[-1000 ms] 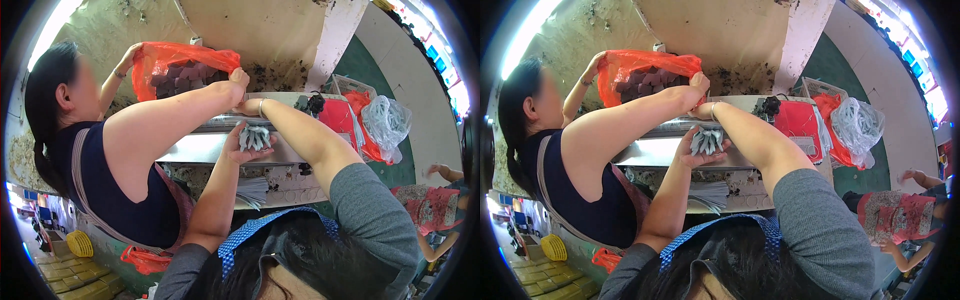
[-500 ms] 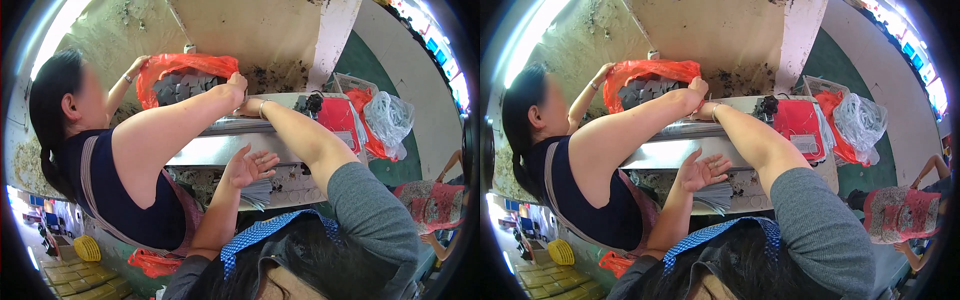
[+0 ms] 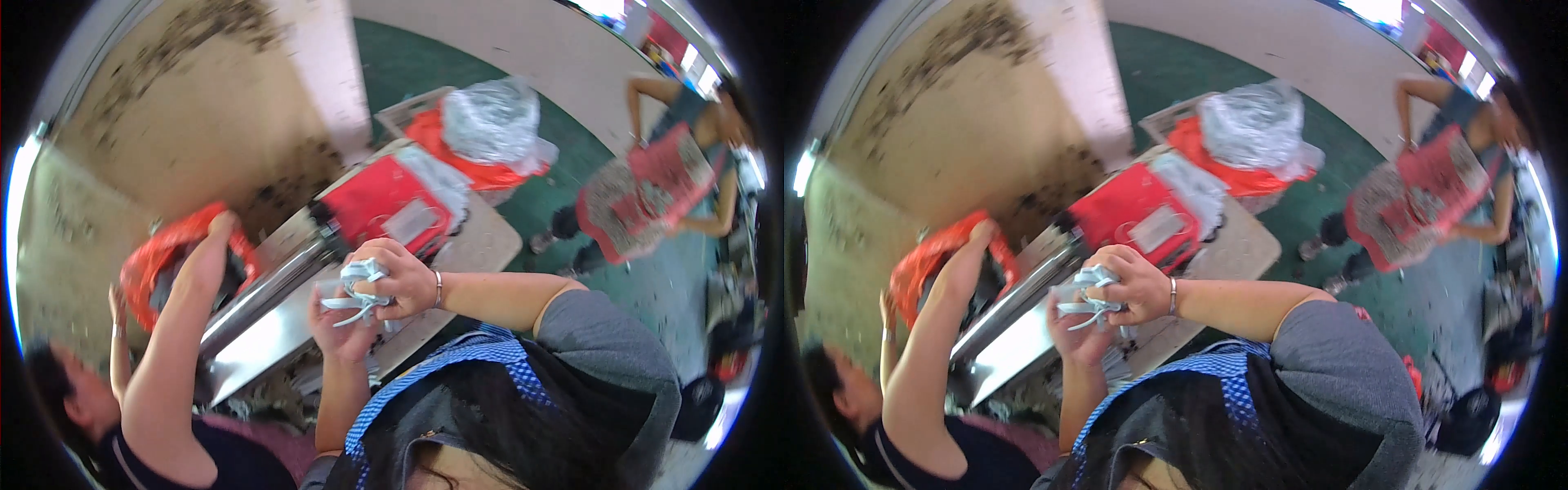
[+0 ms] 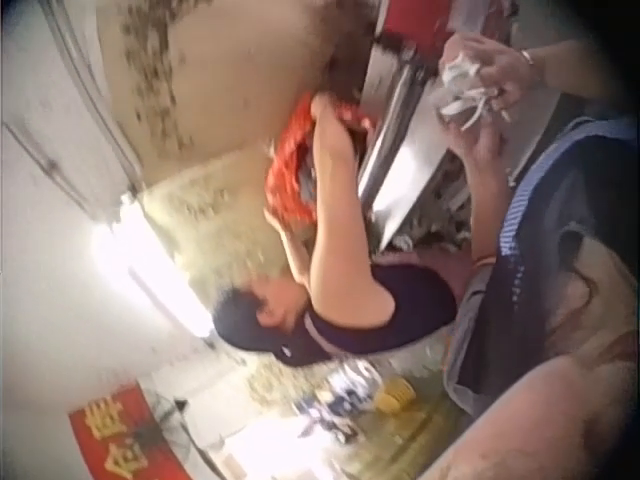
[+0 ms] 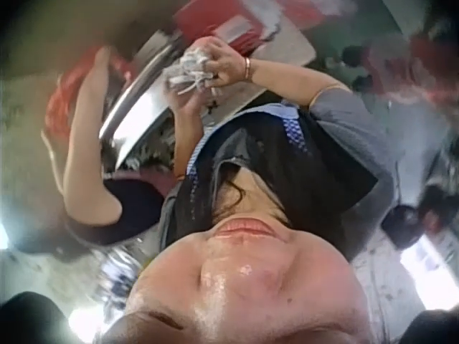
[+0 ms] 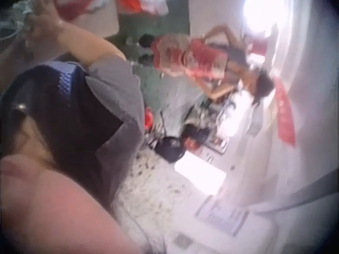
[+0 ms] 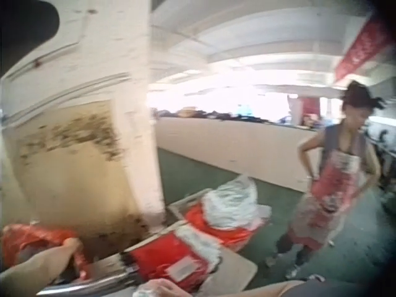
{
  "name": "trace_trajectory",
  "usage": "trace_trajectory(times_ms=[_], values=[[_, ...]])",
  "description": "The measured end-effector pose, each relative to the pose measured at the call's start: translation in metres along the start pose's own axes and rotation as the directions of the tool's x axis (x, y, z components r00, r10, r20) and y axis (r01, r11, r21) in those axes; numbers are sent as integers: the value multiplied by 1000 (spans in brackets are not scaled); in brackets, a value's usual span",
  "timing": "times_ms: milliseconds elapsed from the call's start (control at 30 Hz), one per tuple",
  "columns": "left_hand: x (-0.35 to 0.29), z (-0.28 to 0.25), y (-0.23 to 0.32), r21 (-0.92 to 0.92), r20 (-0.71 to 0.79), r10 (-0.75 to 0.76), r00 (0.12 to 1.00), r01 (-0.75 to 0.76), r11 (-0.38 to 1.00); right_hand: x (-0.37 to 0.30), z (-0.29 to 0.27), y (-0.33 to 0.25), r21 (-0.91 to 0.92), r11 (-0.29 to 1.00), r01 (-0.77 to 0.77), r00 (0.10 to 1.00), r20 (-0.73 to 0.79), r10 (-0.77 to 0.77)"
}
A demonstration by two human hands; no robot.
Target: Applying adhesive to shoe straps using a motorized glue roller machine in a factory setting.
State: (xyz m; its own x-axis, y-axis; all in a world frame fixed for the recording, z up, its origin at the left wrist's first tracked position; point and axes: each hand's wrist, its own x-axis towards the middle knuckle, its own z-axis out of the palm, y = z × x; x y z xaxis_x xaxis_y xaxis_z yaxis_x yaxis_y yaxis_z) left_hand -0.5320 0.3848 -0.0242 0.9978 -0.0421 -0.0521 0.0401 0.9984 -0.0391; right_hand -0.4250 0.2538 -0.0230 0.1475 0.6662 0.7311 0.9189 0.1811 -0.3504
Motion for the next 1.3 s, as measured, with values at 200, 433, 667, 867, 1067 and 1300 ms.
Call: trace_trajectory(times_ms=[200, 433, 667, 867, 1067, 1300], values=[[128, -15, -148, 243, 173, -195, 965, 150, 958, -25, -33, 22, -287, -117, -951, 245, -927, 283], [269, -13, -311, 287, 59, -500, 864, 465, 837, -208, -271, 80, -237, 869, -433, 865, -381, 327], [387, -43, -449, 314, -220, -280, 934, 340, 887, -299, -347, 244, 640, 595, -487, 214, -573, 791], [466, -75, -414, 132, 328, -114, 938, 74, 989, -218, -394, 248, -93, 859, -504, 816, -376, 438], [547, -20, -386, 420, -213, -44, 976, 133, 898, -199, -426, 384, 102, 720, -687, 597, -485, 639], [637, -55, -342, 501, -153, 210, 966, -108, 859, -146, -394, 487, 331, 336, -882, 281, -204, 938]])
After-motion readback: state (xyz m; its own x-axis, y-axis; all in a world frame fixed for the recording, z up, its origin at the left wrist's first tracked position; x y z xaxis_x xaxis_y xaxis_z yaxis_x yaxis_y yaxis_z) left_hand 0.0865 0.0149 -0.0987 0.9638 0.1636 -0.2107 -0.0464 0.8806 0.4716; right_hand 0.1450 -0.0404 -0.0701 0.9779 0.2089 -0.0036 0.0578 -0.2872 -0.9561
